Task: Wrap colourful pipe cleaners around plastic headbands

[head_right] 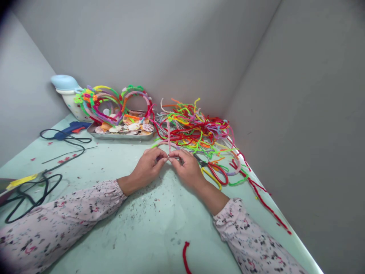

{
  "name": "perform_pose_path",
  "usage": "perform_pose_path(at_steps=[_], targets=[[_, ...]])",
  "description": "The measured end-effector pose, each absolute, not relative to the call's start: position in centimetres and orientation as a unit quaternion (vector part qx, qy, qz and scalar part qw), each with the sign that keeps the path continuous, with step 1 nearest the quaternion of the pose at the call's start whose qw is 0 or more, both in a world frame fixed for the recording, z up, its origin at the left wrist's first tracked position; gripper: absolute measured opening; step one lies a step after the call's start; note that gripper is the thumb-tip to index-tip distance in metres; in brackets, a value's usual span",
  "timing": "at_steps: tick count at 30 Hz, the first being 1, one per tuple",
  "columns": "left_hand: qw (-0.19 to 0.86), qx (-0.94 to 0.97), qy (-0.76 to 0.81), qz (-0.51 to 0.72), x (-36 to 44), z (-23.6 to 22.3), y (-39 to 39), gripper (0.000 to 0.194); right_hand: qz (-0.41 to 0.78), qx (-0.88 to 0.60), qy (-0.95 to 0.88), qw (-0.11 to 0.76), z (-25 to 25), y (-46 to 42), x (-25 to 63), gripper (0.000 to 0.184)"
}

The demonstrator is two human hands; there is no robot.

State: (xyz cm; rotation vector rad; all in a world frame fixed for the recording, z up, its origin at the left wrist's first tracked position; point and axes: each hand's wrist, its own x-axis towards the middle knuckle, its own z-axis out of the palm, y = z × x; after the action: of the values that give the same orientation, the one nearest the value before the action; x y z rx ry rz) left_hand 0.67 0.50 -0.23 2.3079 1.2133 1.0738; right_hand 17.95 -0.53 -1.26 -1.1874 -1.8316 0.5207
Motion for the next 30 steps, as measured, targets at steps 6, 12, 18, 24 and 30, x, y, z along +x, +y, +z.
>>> perform_pose_path(at_steps=[6, 12, 18, 24, 30], targets=[[0.156, 0.81, 0.422, 0.376, 0.63, -0.27, 0.54, 0.007, 0.213, -0.476, -0.738, 0.428, -1.36, -0.43, 18.01, 0.014], [0.157, 0.811, 0.419, 0.378, 0.65, -0.17, 0.51, 0.006, 0.21, -0.477, -0.74, 0.426, -1.31, -0.35, 18.02, 0.014], [0.162, 0.809, 0.417, 0.38, 0.66, -0.12, 0.47, 0.007, 0.207, -0.477, -0.741, 0.424, -1.34, -0.37, 18.01, 0.014], [0.162, 0.811, 0.421, 0.373, 0.64, -0.18, 0.48, 0.007, 0.208, -0.487, -0.739, 0.416, -1.26, -0.42, 18.02, 0.014], [0.167, 0.806, 0.421, 0.38, 0.66, -0.1, 0.45, 0.007, 0.205, -0.483, -0.737, 0.427, -1.33, -0.44, 18.02, 0.016]])
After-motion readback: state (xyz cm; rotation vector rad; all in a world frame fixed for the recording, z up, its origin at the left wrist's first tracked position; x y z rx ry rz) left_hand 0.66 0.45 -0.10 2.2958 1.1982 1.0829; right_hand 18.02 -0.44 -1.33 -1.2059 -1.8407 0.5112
